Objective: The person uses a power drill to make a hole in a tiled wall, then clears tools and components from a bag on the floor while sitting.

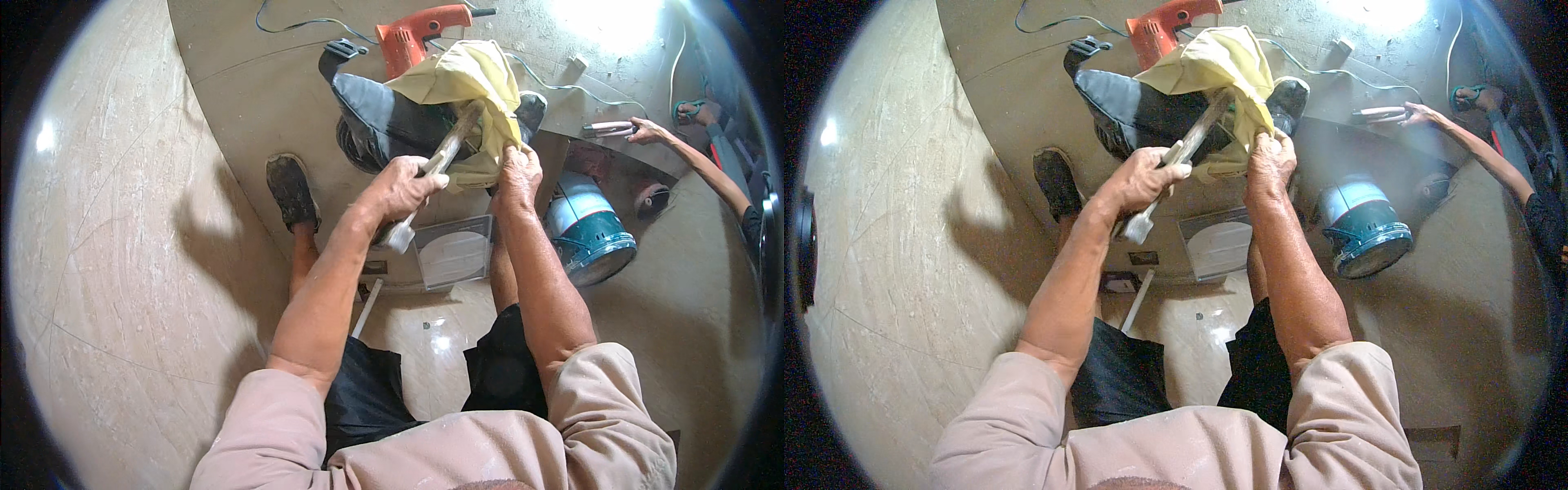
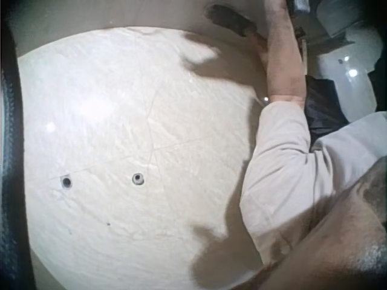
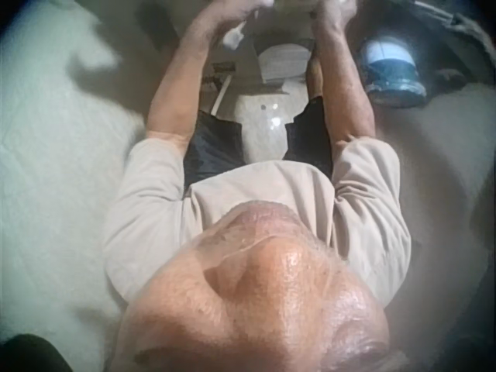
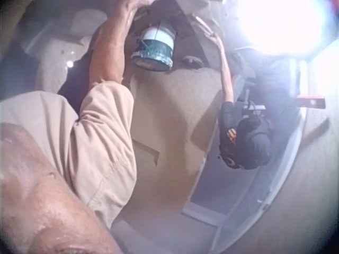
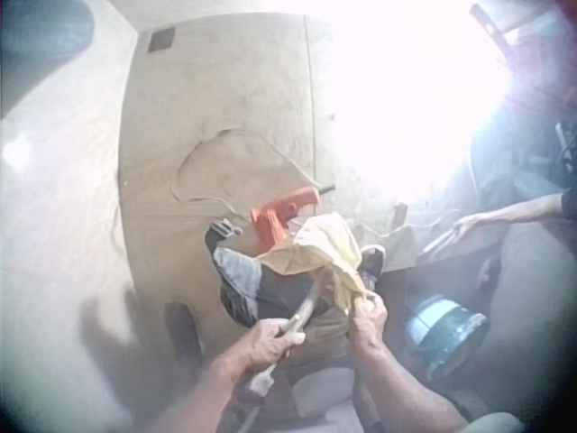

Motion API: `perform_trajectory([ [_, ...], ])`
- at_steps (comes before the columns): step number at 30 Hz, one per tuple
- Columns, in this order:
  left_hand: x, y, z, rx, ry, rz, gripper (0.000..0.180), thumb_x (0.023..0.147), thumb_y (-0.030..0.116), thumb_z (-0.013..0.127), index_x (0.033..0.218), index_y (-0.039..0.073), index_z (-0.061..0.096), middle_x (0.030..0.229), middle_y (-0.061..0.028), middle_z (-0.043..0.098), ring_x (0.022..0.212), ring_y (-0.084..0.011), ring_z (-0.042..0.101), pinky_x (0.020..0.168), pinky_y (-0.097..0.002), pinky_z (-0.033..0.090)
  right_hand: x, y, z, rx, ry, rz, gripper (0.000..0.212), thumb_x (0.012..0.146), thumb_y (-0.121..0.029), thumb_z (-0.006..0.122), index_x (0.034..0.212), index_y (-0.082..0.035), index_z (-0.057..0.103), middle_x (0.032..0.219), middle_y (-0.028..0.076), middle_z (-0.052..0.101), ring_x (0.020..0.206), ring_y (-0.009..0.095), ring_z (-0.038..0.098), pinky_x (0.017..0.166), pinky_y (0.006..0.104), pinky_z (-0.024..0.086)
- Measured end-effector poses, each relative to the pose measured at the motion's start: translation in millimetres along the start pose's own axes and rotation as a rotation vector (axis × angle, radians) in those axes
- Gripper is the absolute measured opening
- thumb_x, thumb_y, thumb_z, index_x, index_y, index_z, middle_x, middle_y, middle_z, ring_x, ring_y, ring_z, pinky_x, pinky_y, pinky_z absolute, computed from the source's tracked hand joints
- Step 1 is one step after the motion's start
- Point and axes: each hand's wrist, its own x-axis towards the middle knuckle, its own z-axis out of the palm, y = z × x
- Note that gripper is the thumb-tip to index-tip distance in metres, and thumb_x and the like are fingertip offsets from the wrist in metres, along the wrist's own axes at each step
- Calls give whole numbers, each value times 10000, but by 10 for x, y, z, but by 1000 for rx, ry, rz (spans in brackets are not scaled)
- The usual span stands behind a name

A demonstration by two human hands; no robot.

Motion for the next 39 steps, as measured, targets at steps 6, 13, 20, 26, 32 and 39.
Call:
perform_trajectory([
  [6, -744, 77, 62, 20, 74, 56, 413, 922, 419, 682, 1064, 47, 576, 770, -8, 551, 710, -107, 519, 649, -294, 455, -70, -4, -7, 58, -210, 8, 300, 992, -264, 637, 1154, -11, 648, 970, 61, 668, 844, 132, 607, 766, 308, 512],
  [13, -965, 119, 220, 520, 100, -169, 506, 964, 451, 616, 1045, -25, 467, 907, -317, 652, 919, -511, 641, 797, -524, 495, -7, -191, 99, 137, -106, -83, 218, 1001, -122, 517, 1100, -6, 672, 944, 43, 675, 838, 114, 596, 751, 285, 501],
  [20, -1001, 225, 125, -66, 222, 7, 307, 1034, 313, 575, 1108, 18, 532, 824, -42, 629, 752, -130, 589, 690, -286, 478, 42, -74, 82, 106, -137, 38, 269, 1040, -164, 506, 1218, -22, 650, 1097, 80, 680, 952, 156, 641, 845, 312, 534],
  [26, -151, 490, 137, -134, 715, 648, 205, 1047, 130, 520, 1177, 6, 422, 896, -83, 577, 786, -154, 574, 736, -309, 493, -75, -163, 117, 126, -135, 39, 266, 1044, -143, 485, 1220, -20, 643, 1089, 82, 684, 952, 162, 651, 843, 308, 539],
  [32, 542, 239, 433, -271, 893, 453, 373, 1062, 220, 514, 1249, -66, 363, 1082, -224, 568, 953, -289, 593, 871, -434, 480, -223, -329, 155, 299, -164, 66, 251, 1032, -154, 513, 1180, -17, 662, 1057, 66, 690, 920, 147, 647, 814, 300, 534],
  [39, 1507, -307, 705, -350, 674, 94, 656, 819, 266, 739, 1279, -136, 501, 1316, -343, 511, 1245, -443, 516, 1040, -426, 432, -320, -423, 77, -119, -290, -54, 278, 991, -221, 636, 1124, 22, 668, 920, 47, 680, 791, 79, 577, 668, 242, 470],
])
